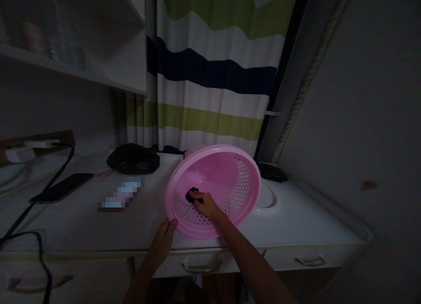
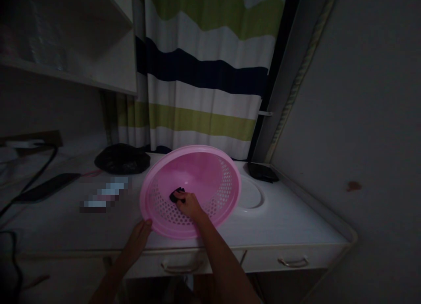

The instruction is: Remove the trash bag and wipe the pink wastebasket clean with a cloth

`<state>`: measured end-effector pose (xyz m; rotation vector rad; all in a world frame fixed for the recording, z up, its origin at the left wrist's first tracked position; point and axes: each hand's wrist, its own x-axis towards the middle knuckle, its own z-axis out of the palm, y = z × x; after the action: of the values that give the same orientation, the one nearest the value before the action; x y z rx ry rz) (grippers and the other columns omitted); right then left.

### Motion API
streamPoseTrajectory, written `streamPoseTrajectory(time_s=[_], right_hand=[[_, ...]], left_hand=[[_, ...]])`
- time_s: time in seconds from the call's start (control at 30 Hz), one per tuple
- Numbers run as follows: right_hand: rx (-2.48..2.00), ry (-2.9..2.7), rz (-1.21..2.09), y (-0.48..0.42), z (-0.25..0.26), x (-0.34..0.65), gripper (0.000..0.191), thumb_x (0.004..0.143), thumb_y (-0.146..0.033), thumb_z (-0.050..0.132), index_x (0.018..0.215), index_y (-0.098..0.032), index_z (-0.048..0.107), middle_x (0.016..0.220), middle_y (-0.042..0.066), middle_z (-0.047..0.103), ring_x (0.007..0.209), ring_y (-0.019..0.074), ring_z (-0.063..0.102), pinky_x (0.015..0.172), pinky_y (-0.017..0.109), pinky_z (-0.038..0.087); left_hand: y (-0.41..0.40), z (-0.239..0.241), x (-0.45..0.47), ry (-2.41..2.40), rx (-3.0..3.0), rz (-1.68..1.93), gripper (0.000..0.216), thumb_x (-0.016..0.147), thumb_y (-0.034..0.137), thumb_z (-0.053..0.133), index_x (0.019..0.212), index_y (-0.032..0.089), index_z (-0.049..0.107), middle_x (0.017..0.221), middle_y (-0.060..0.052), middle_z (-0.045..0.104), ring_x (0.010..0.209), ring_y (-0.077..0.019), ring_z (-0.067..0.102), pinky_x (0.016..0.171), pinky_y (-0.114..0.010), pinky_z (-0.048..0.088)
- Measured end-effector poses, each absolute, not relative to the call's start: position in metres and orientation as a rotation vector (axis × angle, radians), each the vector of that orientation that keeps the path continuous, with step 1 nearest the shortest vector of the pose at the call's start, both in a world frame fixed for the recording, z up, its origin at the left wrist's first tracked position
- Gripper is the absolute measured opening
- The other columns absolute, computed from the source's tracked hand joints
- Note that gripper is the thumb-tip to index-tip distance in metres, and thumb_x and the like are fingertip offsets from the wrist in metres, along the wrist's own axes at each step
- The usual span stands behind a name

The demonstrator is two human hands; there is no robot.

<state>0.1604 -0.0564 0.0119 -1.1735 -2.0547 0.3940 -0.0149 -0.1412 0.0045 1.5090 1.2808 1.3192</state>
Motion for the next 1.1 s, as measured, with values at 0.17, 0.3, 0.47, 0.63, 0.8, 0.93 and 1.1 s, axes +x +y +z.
streamPoseTrajectory(time_s=[0.17, 0.3, 0.47, 0.63, 0.8, 0.93, 1.1], right_hand=[[-1.165, -2.121, 0.399, -0.061, 0.022, 0.160, 0.046, 0.070, -0.006, 0.040, 0.111, -0.019, 0.057, 0.117, 0.000, 0.056, 0.114, 0.0109, 0.046, 0.101, 0.029, 0.031], [-1.169, -2.282, 0.366, -0.061, 0.028, 0.172, 0.052, 0.068, 0.000, 0.039, 0.111, -0.023, 0.057, 0.116, -0.001, 0.056, 0.114, 0.0110, 0.047, 0.101, 0.030, 0.031], [-1.281, -2.487, 0.194, -0.051, 0.032, 0.193, 0.047, 0.069, -0.004, 0.048, 0.112, -0.021, 0.057, 0.117, 0.003, 0.057, 0.109, 0.0147, 0.051, 0.097, 0.028, 0.034], [-1.635, -2.483, -0.020, -0.029, 0.031, 0.193, 0.036, 0.076, -0.015, 0.049, 0.110, -0.021, 0.058, 0.115, 0.005, 0.058, 0.107, 0.0179, 0.053, 0.094, 0.029, 0.035], [-1.721, -2.425, -0.054, -0.002, 0.023, 0.180, 0.038, 0.079, -0.020, 0.046, 0.116, -0.016, 0.053, 0.121, 0.007, 0.054, 0.114, 0.0182, 0.046, 0.099, 0.028, 0.029], [-1.775, -2.378, -0.063, 0.015, 0.019, 0.169, 0.041, 0.080, -0.020, 0.042, 0.118, -0.008, 0.050, 0.124, 0.012, 0.050, 0.116, 0.0204, 0.043, 0.100, 0.030, 0.027], [-1.811, -2.362, -0.035, 0.025, 0.020, 0.163, 0.042, 0.080, -0.019, 0.040, 0.119, -0.007, 0.047, 0.124, 0.014, 0.049, 0.116, 0.0213, 0.042, 0.099, 0.032, 0.029]], left_hand=[[-0.144, 0.004, -0.012, 1.341, 1.483, 1.353, 0.044, 0.068, 0.060, 0.041, 0.067, 0.018, 0.052, 0.066, -0.005, 0.056, 0.077, -0.0211, 0.054, 0.082, -0.035, 0.043], [-0.145, 0.002, -0.010, 1.356, 1.469, 1.350, 0.047, 0.069, 0.059, 0.039, 0.073, 0.017, 0.057, 0.074, -0.008, 0.061, 0.080, -0.0221, 0.056, 0.082, -0.035, 0.043], [-0.144, -0.004, -0.010, 1.378, 1.454, 1.382, 0.049, 0.071, 0.056, 0.039, 0.082, 0.013, 0.059, 0.084, -0.011, 0.063, 0.086, -0.0235, 0.056, 0.086, -0.037, 0.041], [-0.144, -0.008, -0.012, 1.380, 1.439, 1.345, 0.040, 0.068, 0.049, 0.042, 0.083, 0.015, 0.058, 0.084, -0.008, 0.062, 0.088, -0.0231, 0.056, 0.087, -0.035, 0.041], [-0.147, -0.004, -0.012, 1.404, 1.423, 1.328, 0.034, 0.071, 0.045, 0.040, 0.080, 0.017, 0.056, 0.079, -0.007, 0.062, 0.083, -0.0210, 0.056, 0.084, -0.033, 0.043], [-0.147, -0.006, -0.012, 1.388, 1.407, 1.320, 0.032, 0.072, 0.043, 0.041, 0.082, 0.017, 0.056, 0.084, -0.007, 0.062, 0.087, -0.0205, 0.056, 0.085, -0.032, 0.043], [-0.145, -0.010, -0.011, 1.362, 1.381, 1.343, 0.031, 0.072, 0.042, 0.042, 0.083, 0.016, 0.055, 0.096, -0.012, 0.061, 0.096, -0.0211, 0.054, 0.092, -0.032, 0.039]])
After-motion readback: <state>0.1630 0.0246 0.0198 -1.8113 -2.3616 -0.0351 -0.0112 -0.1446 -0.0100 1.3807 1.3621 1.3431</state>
